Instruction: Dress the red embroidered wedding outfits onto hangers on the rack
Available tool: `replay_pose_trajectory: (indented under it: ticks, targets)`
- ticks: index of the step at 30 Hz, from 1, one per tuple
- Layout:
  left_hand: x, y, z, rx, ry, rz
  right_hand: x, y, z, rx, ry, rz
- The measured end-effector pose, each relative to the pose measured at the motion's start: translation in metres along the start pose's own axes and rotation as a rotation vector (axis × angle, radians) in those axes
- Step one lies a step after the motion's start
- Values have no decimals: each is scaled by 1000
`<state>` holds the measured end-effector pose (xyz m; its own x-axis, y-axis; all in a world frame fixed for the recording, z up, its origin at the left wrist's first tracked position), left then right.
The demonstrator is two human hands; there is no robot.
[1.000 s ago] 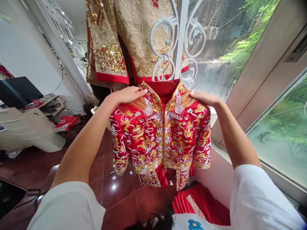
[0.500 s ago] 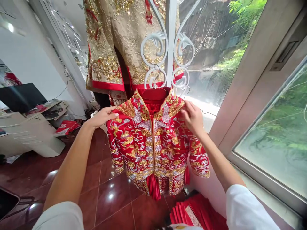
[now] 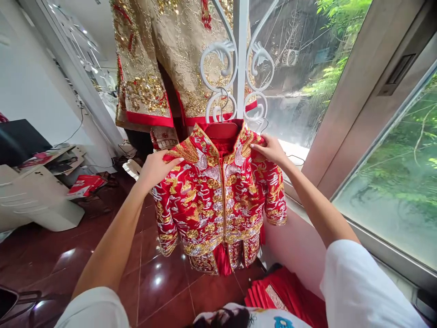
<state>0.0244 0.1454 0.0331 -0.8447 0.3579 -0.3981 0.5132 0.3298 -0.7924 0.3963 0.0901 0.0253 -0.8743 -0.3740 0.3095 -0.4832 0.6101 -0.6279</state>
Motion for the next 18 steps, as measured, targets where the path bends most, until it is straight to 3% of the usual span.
replay_pose_trajectory:
  ticks: [8, 14, 18]
  targets:
    - [-39, -17, -19, -25, 109, 4, 6, -36, 14, -234, 163, 160]
    - [-18, -7, -12, -67, 35, -8, 20, -29, 20, -236, 145, 204]
    - [-23, -15, -21, -114, 56, 2, 25, -40, 14, -323, 152, 224]
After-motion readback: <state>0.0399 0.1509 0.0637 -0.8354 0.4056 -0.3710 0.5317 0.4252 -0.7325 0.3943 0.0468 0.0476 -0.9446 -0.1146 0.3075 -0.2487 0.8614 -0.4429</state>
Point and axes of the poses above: each hand's wrist, its own z-axis away from the middle knuckle, its own y-axis out of the palm, x = y × z, the point moved 5 cm from there along -z, towards the middle knuckle, and after that the axes turned 9 degrees about -y, right-handed, at the moved point
